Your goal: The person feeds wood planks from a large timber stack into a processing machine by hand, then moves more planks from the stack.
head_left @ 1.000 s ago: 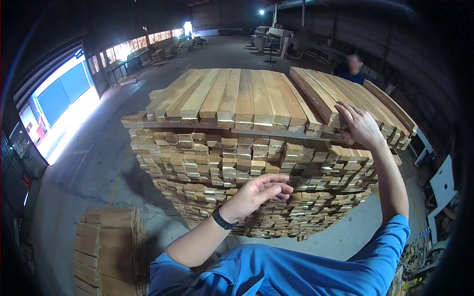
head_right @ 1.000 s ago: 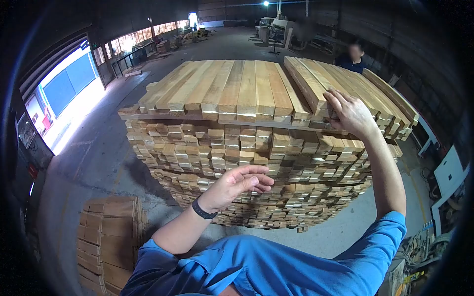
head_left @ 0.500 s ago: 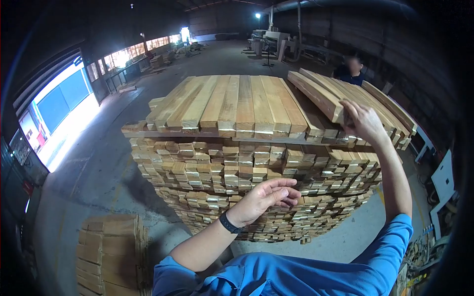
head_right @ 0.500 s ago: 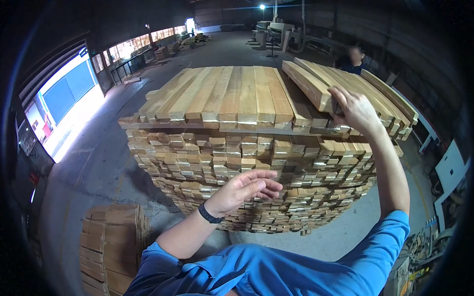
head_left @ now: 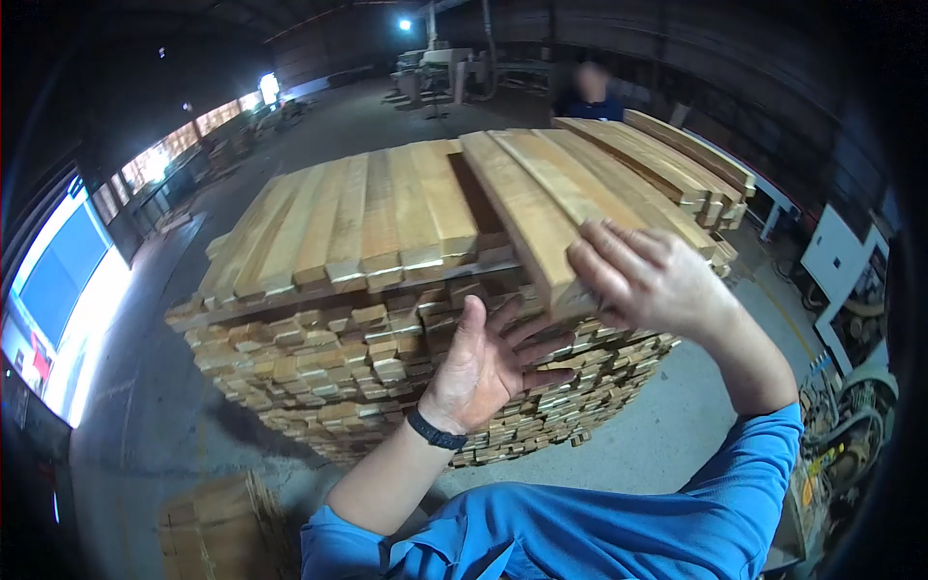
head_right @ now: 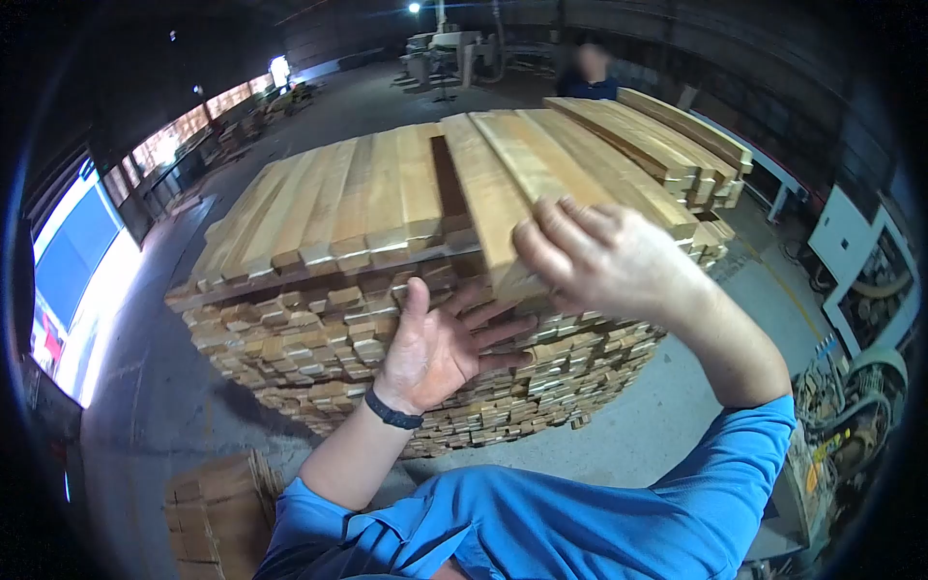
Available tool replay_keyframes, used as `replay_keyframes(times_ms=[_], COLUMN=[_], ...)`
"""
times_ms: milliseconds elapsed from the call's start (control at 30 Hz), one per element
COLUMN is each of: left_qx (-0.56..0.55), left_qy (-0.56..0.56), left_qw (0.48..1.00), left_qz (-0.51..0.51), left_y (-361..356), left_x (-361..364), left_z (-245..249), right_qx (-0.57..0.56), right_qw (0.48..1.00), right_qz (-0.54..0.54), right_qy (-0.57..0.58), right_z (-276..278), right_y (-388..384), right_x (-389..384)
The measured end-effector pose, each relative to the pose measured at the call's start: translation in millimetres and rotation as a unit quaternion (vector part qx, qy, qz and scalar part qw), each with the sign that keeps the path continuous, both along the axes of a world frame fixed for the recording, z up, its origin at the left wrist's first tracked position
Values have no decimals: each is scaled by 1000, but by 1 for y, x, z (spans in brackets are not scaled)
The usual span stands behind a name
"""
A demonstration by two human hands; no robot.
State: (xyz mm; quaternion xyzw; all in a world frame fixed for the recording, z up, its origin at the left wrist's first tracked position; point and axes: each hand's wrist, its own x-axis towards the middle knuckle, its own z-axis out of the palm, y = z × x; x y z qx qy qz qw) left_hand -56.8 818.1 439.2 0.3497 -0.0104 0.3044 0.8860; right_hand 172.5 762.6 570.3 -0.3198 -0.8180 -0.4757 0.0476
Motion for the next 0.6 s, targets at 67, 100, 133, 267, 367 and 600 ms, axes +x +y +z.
replay_keyframes(times_ms=[67,100,133,267,367,600], left_qx=[-2,-3,4,-6,-29,-69], left_qy=[-4,-6,18,-5,-11,-77], left_qw=[1000,1000,999,998,996,987], left_qz=[-4,-3,30,68,87,122], left_y=[-4,-8,-15,-23,-23,-17], left_x=[7,11,14,28,34,45], left_z=[12,20,31,49,52,45], right_qx=[17,28,-4,-214,-170,-325], right_qw=[999,999,999,953,853,564], right_qz=[22,29,32,65,-11,-42], right_qy=[-18,-16,11,205,493,758], right_z=[2,-5,-6,17,26,-35], right_y=[-17,-19,-27,-42,-35,20], right_x=[-9,-8,-13,5,59,172])
